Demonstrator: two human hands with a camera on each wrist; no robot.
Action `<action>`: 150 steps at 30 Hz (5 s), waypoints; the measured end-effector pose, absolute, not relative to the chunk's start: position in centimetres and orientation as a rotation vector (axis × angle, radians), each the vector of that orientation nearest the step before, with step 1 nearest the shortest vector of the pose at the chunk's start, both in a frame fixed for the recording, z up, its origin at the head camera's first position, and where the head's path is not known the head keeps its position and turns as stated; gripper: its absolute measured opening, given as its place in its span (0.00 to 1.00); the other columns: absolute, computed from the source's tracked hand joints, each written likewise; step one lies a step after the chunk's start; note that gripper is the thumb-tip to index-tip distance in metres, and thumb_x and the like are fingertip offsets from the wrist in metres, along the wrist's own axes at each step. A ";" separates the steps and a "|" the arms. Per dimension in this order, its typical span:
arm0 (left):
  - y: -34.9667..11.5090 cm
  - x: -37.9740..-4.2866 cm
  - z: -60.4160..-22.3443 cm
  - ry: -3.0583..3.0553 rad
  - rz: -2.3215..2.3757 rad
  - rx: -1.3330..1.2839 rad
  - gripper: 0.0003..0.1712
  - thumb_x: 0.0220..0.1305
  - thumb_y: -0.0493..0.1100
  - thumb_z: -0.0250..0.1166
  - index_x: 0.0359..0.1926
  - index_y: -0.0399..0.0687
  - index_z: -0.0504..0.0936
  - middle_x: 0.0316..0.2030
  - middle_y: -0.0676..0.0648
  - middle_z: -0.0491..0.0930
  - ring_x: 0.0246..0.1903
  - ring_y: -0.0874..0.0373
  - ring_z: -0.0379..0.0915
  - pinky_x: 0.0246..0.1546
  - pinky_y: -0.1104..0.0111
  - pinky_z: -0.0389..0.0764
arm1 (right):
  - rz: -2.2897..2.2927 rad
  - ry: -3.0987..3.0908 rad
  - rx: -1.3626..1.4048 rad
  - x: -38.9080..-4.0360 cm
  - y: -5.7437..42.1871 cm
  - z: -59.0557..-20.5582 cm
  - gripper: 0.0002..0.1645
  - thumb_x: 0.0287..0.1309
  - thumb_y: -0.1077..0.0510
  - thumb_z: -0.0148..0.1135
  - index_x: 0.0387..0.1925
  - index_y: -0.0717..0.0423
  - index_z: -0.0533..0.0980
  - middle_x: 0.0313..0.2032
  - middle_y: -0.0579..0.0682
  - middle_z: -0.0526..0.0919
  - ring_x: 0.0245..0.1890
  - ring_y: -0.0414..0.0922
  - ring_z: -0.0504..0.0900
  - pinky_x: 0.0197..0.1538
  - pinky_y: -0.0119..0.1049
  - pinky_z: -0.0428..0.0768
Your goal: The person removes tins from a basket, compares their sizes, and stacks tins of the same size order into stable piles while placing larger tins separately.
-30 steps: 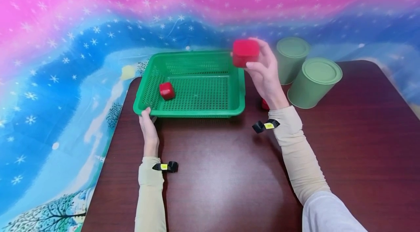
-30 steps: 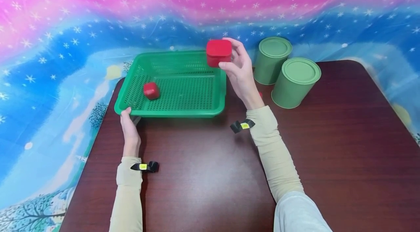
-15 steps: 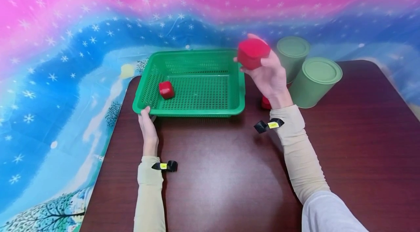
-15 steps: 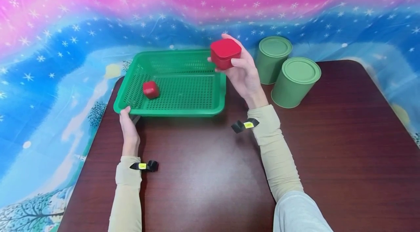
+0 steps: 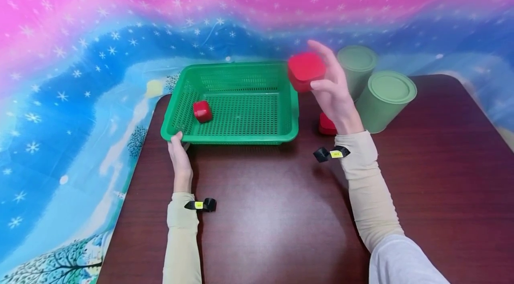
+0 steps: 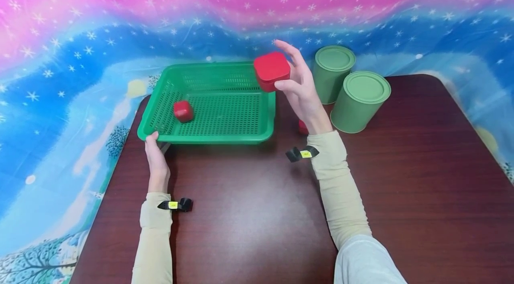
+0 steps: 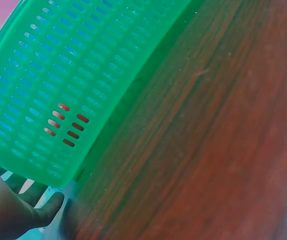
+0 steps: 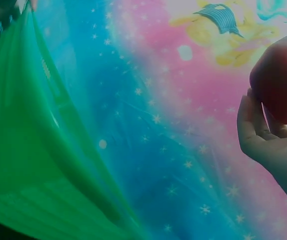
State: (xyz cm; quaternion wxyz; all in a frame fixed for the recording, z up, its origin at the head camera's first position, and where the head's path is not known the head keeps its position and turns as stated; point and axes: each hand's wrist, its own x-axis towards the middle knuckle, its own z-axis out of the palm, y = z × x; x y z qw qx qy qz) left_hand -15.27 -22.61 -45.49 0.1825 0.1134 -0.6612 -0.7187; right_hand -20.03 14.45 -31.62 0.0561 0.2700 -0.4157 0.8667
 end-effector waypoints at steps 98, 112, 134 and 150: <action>-22.8 -13.5 -45.4 -1.812 -2.097 0.440 0.27 0.77 0.51 0.43 0.69 0.43 0.66 0.62 0.47 0.69 0.62 0.54 0.63 0.66 0.60 0.61 | 1.211 -2.938 0.512 -18.7 25.0 -40.4 0.43 0.52 0.65 0.74 0.69 0.61 0.67 0.59 0.60 0.75 0.54 0.56 0.76 0.53 0.54 0.78; -22.7 -13.8 -45.2 -1.839 -2.096 0.425 0.30 0.77 0.51 0.43 0.73 0.42 0.62 0.66 0.42 0.66 0.65 0.50 0.63 0.69 0.57 0.62 | 1.120 -2.843 0.651 -18.9 21.8 -35.4 0.47 0.57 0.53 0.77 0.73 0.61 0.65 0.67 0.61 0.71 0.67 0.58 0.69 0.67 0.59 0.68; -23.4 -13.9 -45.3 -1.836 -2.083 0.343 0.30 0.76 0.49 0.43 0.73 0.39 0.61 0.67 0.39 0.65 0.66 0.47 0.62 0.69 0.55 0.61 | 1.028 -2.823 1.140 -23.5 6.6 -26.9 0.47 0.66 0.49 0.70 0.78 0.55 0.60 0.68 0.54 0.70 0.68 0.48 0.69 0.68 0.47 0.69; -23.1 -14.5 -45.6 -1.823 -2.065 0.342 0.23 0.75 0.47 0.43 0.61 0.35 0.65 0.58 0.37 0.67 0.59 0.47 0.65 0.65 0.56 0.64 | 0.951 -2.898 1.323 -26.3 -1.7 -27.4 0.40 0.70 0.53 0.66 0.76 0.58 0.60 0.68 0.55 0.70 0.67 0.49 0.69 0.69 0.46 0.68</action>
